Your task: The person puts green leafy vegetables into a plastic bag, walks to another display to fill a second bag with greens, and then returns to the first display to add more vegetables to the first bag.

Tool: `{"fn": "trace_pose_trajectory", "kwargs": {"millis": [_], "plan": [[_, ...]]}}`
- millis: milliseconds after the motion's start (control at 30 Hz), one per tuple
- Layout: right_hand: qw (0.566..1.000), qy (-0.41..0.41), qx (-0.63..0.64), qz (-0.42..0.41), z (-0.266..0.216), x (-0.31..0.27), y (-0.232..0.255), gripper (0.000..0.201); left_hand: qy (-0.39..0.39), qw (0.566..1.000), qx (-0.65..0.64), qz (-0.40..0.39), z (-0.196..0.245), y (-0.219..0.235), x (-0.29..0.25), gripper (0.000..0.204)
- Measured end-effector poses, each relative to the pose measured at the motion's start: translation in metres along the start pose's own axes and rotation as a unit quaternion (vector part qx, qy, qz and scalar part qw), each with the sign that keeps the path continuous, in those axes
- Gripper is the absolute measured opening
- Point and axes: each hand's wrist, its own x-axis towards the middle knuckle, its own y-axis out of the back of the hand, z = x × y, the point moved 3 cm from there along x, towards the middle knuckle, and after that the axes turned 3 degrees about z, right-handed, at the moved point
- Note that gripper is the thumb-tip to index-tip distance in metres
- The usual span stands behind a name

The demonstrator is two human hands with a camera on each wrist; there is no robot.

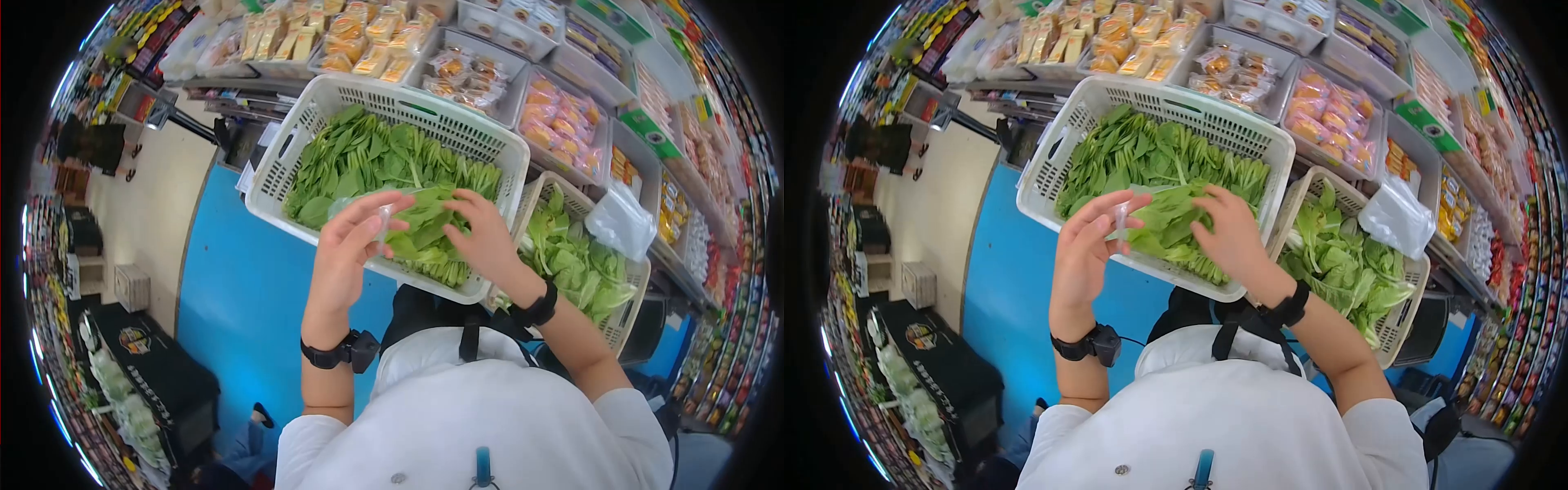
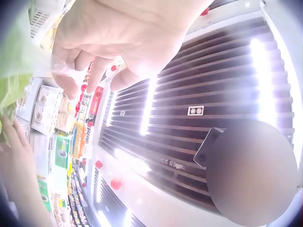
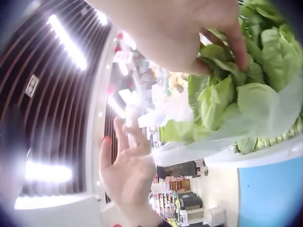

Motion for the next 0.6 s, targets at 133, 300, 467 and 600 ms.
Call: {"fn": "trace_pose_trajectory", "kwargs": {"millis": [133, 300, 467, 600], "plan": [[0.965, 0.111, 0.178, -0.155, -0.04, 0.008, -0.011, 0.023, -0.003, 0.999, 0.022, -0.039, 0.003, -0.012, 0.002, 0.036], [0.961, 0.16, 0.149, -0.169, -0.015, 0.001, -0.048, 0.025, -0.033, 0.999, 0.02, 0.013, 0.012, 0.02, -0.002, 0.046], [0.821, -0.152, 0.512, -0.204, 0.003, -0.006, -0.028, 0.024, -0.041, 0.998, 0.011, 0.038, 0.017, 0.058, -0.018, 0.052], [0.603, -0.307, 0.73, -0.098, 0.032, -0.008, -0.023, 0.026, -0.04, 0.996, 0.004, 0.077, 0.018, 0.066, -0.02, 0.051]]}}
